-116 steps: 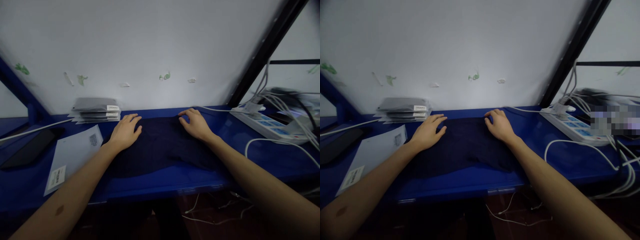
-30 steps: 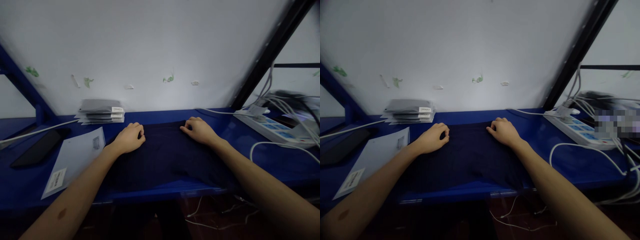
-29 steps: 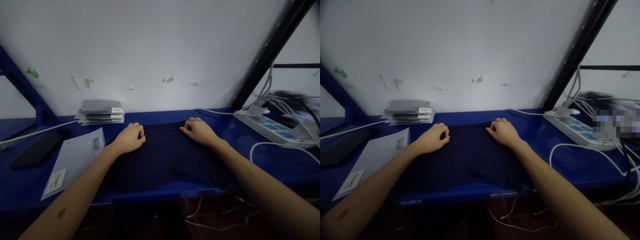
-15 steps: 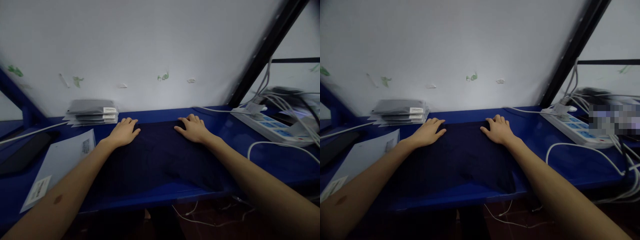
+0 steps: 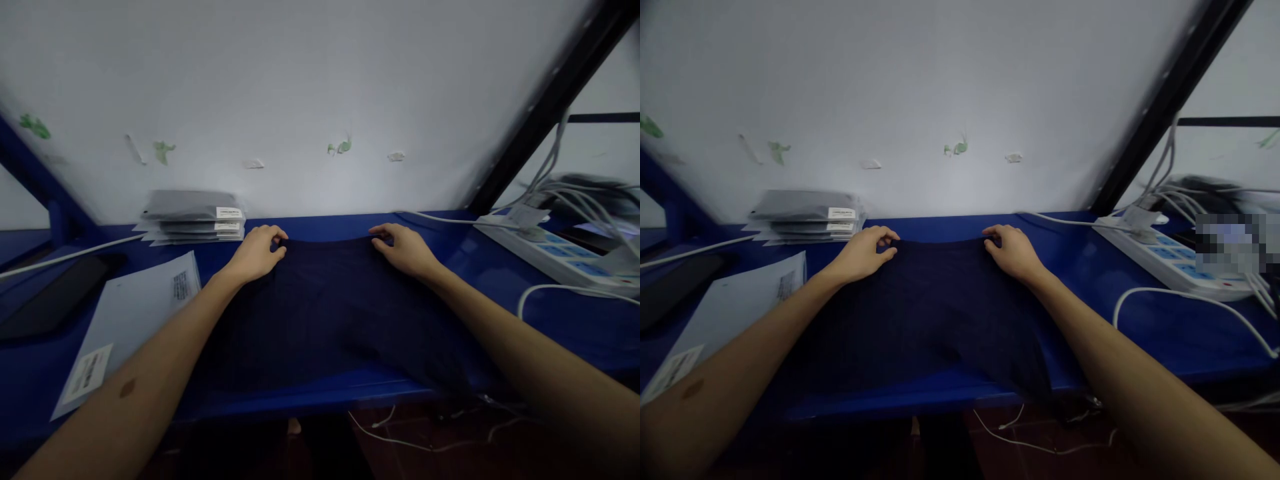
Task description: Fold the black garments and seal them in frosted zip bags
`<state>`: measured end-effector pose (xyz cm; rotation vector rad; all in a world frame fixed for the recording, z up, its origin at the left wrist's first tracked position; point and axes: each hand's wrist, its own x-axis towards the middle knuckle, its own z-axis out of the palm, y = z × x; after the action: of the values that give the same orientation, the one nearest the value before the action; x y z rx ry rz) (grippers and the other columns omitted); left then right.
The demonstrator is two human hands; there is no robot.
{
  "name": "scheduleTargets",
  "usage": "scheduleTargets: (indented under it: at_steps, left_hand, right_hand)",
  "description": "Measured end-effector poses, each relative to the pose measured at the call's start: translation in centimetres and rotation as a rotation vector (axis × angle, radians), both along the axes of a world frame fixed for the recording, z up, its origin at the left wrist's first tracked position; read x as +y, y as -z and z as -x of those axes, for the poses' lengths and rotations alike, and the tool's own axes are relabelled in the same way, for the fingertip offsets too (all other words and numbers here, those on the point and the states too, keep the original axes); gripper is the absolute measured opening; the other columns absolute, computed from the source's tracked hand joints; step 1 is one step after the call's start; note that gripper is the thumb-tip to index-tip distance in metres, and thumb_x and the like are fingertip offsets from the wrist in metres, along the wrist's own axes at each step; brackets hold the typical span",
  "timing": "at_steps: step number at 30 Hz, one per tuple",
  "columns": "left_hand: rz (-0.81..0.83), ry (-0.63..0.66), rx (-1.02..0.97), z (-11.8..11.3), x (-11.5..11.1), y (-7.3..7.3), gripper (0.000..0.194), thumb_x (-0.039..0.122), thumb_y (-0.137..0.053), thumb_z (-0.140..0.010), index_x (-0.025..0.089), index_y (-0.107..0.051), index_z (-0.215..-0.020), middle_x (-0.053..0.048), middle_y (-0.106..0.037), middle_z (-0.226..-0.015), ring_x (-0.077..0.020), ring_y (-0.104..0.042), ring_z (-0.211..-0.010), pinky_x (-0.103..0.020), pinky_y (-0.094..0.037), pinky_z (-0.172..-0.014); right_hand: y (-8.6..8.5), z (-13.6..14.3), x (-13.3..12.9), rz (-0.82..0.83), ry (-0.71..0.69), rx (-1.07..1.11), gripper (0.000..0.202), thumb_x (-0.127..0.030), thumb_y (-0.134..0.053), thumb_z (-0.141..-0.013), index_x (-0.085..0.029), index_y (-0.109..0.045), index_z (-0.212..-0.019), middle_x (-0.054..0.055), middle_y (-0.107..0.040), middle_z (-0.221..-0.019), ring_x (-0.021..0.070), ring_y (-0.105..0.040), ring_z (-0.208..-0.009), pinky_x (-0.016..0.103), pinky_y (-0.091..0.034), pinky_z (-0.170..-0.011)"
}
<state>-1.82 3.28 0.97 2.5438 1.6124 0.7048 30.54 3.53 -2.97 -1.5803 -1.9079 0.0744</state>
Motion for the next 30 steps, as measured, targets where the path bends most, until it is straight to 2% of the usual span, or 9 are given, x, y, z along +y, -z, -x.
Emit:
scheduleTargets:
  at_steps: [6, 10, 16, 21, 27, 30]
  left_hand:
    - [0.027, -0.041, -0.084, -0.6, -0.3, -0.3, 0.017, 0.024, -0.053, -0.090, 0.020, -0.068, -0.099, -0.006, -0.073, -0.098, -0.0224, -0.066, -0.090, -0.036, -0.051, -0.082]
    - [0.002, -0.098, -0.104, -0.4, 0.1, -0.3, 0.014, 0.019, -0.059, -0.089, 0.019, -0.069, -0.098, -0.007, -0.073, -0.096, -0.0232, -0.067, -0.088, -0.036, -0.049, -0.081]
    - [-0.086, -0.107, -0.124, -0.3, 0.2, -0.8, 0.016, 0.019, -0.057, -0.089, 0.019, -0.070, -0.099, -0.008, -0.071, -0.092, -0.0243, -0.065, -0.087, -0.040, -0.046, -0.082]
    - [-0.120, -0.034, -0.123, -0.3, -0.5, -1.7, 0.015, 0.019, -0.055, -0.086, 0.019, -0.067, -0.095, -0.008, -0.072, -0.093, -0.0221, -0.065, -0.088, -0.036, -0.046, -0.082]
    - [-0.039, 0.085, -0.123, 0.2, -2.3, -2.3, 0.015, 0.016, -0.055, -0.077, 0.021, -0.062, -0.089, -0.003, -0.070, -0.087, -0.0192, -0.065, -0.083, -0.033, -0.047, -0.078]
    - [0.026, 0.155, -0.141, 0.2, -3.4, -2.7, 0.013, 0.016, -0.053, -0.077, 0.021, -0.061, -0.086, -0.002, -0.069, -0.084, -0.0178, -0.064, -0.079, -0.032, -0.046, -0.075]
  right_hand:
    - [-0.2, 0.0, -0.2, -0.058, 0.071, 0.014, 0.027, -0.026, -0.057, -0.081, -0.018, -0.074, -0.100, 0.009, -0.071, -0.093, 0.0243, -0.065, -0.086, 0.041, -0.052, -0.083]
    - [-0.4, -0.3, -0.2, -0.069, 0.146, 0.058, 0.017, -0.027, -0.061, -0.080, -0.020, -0.073, -0.090, 0.007, -0.072, -0.088, 0.0239, -0.066, -0.084, 0.041, -0.051, -0.083]
    - [-0.9, -0.2, -0.6, -0.161, 0.142, 0.119, 0.012, -0.027, -0.062, -0.081, -0.021, -0.069, -0.088, 0.009, -0.072, -0.092, 0.0256, -0.066, -0.087, 0.043, -0.051, -0.085]
    - [-1.5, 0.0, -1.6, -0.191, 0.084, 0.210, 0.008, -0.026, -0.060, -0.080, -0.023, -0.064, -0.087, 0.007, -0.072, -0.090, 0.0241, -0.067, -0.085, 0.039, -0.051, -0.084]
    - [-1.7, -0.3, -2.5, -0.149, 0.005, 0.286, 0.006, -0.025, -0.056, -0.075, -0.023, -0.059, -0.080, 0.004, -0.068, -0.078, 0.0193, -0.063, -0.071, 0.033, -0.049, -0.071]
    - [-2.1, -0.3, -3.0, -0.127, -0.077, 0.279, 0.007, -0.027, -0.053, -0.076, -0.022, -0.058, -0.077, 0.003, -0.066, -0.074, 0.0183, -0.059, -0.069, 0.032, -0.046, -0.069]
